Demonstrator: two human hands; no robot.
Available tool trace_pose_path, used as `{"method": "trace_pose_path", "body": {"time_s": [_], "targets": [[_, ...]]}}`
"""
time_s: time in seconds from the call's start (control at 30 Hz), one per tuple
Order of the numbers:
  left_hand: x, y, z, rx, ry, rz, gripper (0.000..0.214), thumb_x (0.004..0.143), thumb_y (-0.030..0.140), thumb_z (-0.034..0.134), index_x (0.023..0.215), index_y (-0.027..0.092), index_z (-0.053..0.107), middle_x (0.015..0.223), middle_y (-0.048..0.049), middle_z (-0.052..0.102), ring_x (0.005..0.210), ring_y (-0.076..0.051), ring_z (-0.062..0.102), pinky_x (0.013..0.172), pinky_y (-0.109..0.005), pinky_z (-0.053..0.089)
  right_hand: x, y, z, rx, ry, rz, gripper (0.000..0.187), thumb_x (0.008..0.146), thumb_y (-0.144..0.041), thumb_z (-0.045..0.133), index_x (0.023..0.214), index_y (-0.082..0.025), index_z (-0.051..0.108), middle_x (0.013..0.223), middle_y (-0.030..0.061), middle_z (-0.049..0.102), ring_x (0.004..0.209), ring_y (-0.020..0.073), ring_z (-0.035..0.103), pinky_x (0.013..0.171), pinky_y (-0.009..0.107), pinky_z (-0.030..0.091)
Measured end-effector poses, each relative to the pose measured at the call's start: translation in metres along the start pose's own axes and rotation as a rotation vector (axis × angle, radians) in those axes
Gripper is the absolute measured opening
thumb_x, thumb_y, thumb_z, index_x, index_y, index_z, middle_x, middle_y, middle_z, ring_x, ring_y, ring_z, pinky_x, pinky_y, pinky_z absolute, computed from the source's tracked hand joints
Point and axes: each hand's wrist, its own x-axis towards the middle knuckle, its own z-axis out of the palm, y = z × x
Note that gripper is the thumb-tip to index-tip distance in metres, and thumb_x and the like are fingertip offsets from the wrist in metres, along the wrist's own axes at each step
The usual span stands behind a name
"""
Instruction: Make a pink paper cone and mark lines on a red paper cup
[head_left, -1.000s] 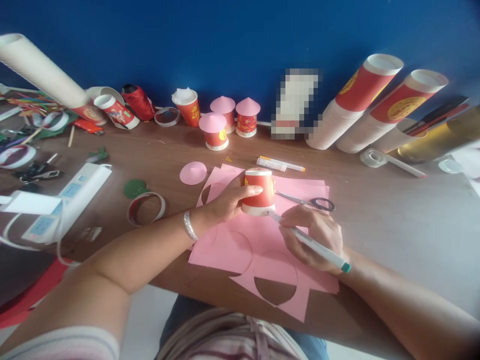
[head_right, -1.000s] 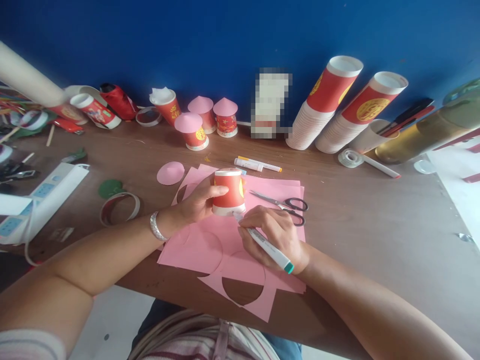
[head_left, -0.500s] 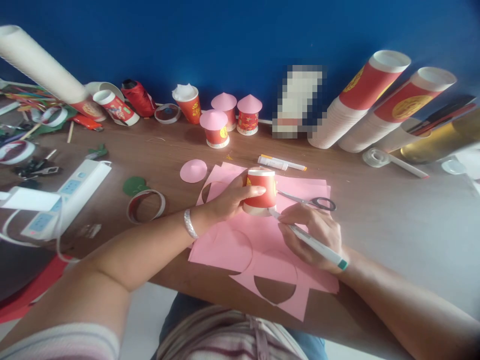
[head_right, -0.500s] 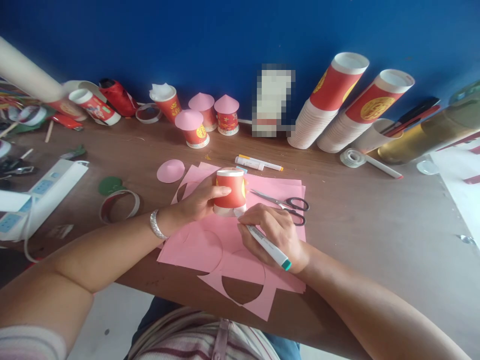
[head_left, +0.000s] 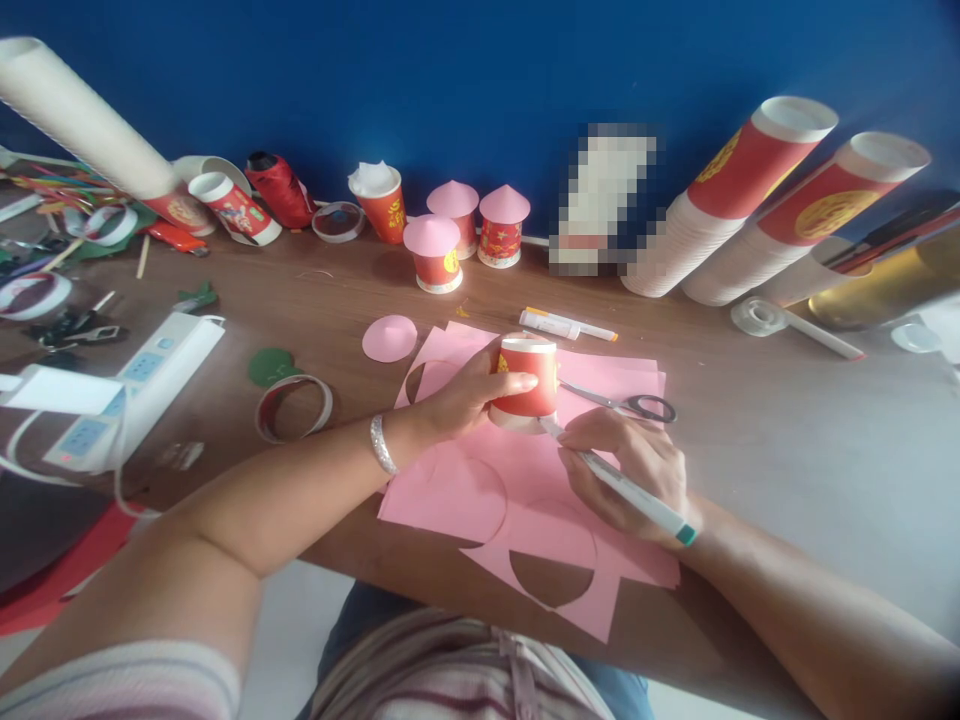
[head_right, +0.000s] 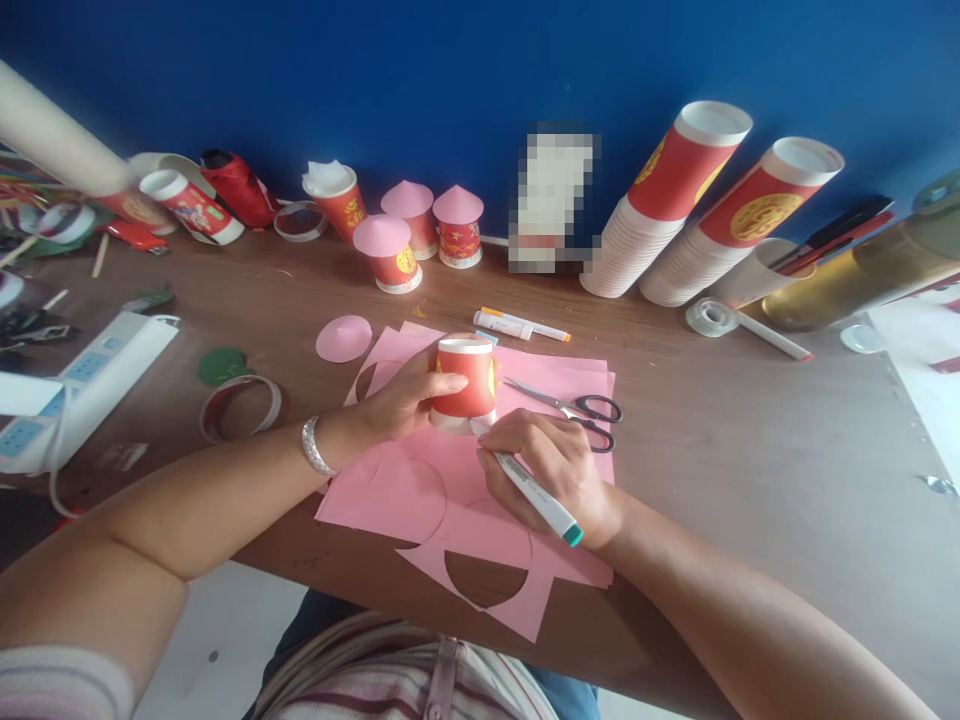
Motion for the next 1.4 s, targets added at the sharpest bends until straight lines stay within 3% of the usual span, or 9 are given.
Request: {"method": "trace_pose_path", "body": {"time_s": [1.4], "targets": [[-0.0005,-0.0041,-0.0024,-0.042,0.021,-0.003,0.036,0.081,0.036,0.08,0.107,0.017,0.065,0.095,-0.0067,0.067,0.085,-0.019,0.065,0.074,-0.03,0.052,0.0011,0.0001,-0.0003,-0.034,0.009,-0.036,0.018,0.093,-0.006,0.064,0.102,-0.021,0.06,0.078,0.0004,0.072,0.064,0.0134,0.071,0.056,0.024,0.057]]}}
